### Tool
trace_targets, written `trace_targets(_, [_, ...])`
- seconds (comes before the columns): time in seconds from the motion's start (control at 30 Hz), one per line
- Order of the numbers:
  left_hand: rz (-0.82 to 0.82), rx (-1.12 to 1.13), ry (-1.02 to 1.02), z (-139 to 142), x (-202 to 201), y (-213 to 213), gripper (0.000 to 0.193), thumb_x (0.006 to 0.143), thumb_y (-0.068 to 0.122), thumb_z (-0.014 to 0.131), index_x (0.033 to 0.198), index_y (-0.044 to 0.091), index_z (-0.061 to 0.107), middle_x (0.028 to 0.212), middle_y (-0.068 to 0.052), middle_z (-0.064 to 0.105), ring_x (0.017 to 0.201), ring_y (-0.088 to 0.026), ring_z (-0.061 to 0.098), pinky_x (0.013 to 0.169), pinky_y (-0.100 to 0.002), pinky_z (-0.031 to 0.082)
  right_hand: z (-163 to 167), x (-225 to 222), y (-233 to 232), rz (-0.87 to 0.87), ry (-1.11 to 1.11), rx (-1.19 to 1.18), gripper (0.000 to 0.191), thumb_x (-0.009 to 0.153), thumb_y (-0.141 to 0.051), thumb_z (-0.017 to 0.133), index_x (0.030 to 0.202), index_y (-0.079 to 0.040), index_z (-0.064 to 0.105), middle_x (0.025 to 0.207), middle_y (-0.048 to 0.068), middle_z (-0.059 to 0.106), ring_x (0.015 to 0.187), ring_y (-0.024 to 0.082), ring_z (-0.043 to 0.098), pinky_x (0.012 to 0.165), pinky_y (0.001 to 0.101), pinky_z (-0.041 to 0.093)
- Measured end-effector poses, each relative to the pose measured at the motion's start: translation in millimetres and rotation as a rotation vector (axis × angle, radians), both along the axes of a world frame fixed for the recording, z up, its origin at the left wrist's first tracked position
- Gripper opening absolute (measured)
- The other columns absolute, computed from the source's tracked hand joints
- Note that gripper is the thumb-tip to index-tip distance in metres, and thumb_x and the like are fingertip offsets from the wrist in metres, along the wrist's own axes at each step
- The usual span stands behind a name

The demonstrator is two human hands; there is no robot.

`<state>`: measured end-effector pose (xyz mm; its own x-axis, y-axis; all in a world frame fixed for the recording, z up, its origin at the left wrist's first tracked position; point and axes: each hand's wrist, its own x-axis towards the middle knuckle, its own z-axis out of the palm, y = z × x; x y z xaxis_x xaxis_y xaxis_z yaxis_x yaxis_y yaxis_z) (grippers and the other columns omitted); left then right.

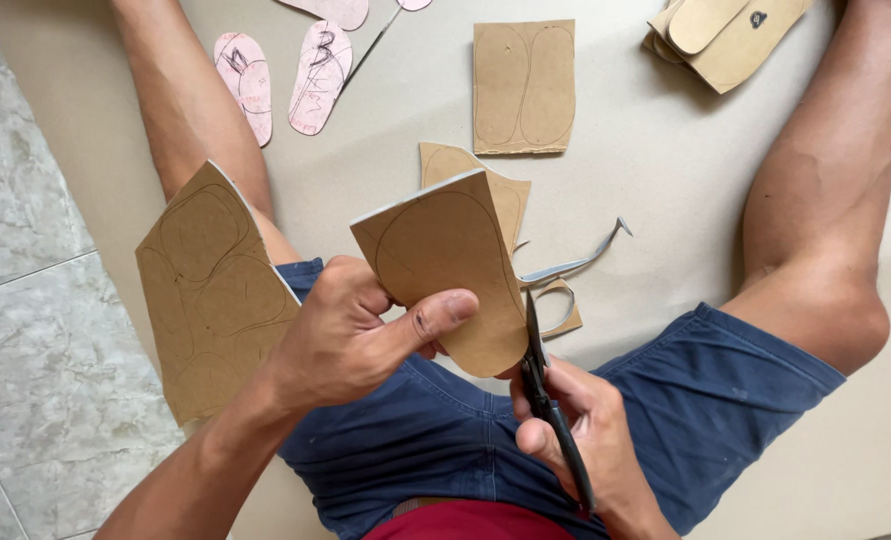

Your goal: The person sits on the floor and cuts cardboard sheets marked with sandal sole outlines into individual sole pattern pieces using scissors. They cut along the drawn lines, trim curved edges, set finished pieces aside, and pick up new sheets to continue cutting.

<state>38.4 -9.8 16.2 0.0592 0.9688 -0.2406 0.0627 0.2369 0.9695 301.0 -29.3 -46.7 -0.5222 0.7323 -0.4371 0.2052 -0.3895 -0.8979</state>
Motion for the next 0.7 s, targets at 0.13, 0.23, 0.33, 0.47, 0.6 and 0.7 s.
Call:
trace_targets(0.13, [-0.028,-0.114,-0.018,1.5,-4.9,1.4,0.030,0.096,0.028,0.070,0.091,-0.001,0.075,0.067,-0.004,0.072,0.057,-0.007,0.066,0.049,-0.023,0.054,-1.6,5.7,-1.1,-0.060,0.082,-0.070,0.082,0.067,-0.066,0.084,0.105,0.006,0.074,0.071,-0.002,0.056,0.063,0.007,0.049,0.055,0.0229,0.037])
trace_targets(0.23, [-0.048,-0.127,-0.007,0.6,-7.1,2.3,0.033,0.095,0.029,0.070,0.085,-0.002,0.076,0.065,-0.004,0.072,0.056,-0.007,0.067,0.047,-0.023,0.053,-6.0,11.0,-4.4,-0.074,0.088,-0.069,0.080,0.064,-0.064,0.086,0.100,0.006,0.075,0.068,-0.002,0.055,0.061,0.006,0.048,0.054,0.0227,0.035])
trace_targets(0.33, [-0.054,-0.135,-0.012,-0.6,-6.4,2.7,0.035,0.095,0.029,0.070,0.082,-0.002,0.076,0.063,-0.004,0.073,0.053,-0.007,0.067,0.045,-0.023,0.053,-10.6,15.4,-6.7,-0.044,0.050,-0.011,0.068,0.065,-0.057,0.087,0.091,0.005,0.076,0.063,-0.002,0.055,0.056,0.006,0.048,0.052,0.0228,0.035])
trace_targets(0.47, [-0.035,-0.192,-0.045,0.4,-0.1,0.2,0.034,0.095,0.028,0.070,0.084,-0.003,0.076,0.063,-0.006,0.072,0.052,-0.008,0.066,0.044,-0.023,0.053,-5.1,16.1,-8.5,-0.034,-0.036,-0.015,0.039,0.075,-0.031,0.089,0.084,0.004,0.074,0.067,0.000,0.061,0.061,0.007,0.053,0.055,0.0241,0.043])
trace_targets(0.6, [-0.074,-0.170,-0.048,4.2,7.6,-5.9,0.033,0.095,0.028,0.069,0.087,-0.003,0.077,0.066,-0.005,0.074,0.054,-0.006,0.066,0.045,-0.022,0.054,7.2,8.9,-3.2,-0.031,-0.087,-0.160,0.028,0.077,-0.017,0.083,0.093,0.004,0.072,0.074,0.000,0.062,0.070,0.008,0.054,0.065,0.0254,0.045])
trace_targets(0.7, [-0.087,-0.199,-0.087,5.6,10.8,-8.8,0.034,0.096,0.028,0.068,0.087,-0.003,0.077,0.066,-0.005,0.074,0.055,-0.006,0.067,0.046,-0.022,0.054,11.8,2.6,0.3,-0.062,0.000,-0.170,0.040,0.075,-0.017,0.081,0.109,0.002,0.073,0.083,0.000,0.071,0.077,0.007,0.061,0.073,0.0247,0.051])
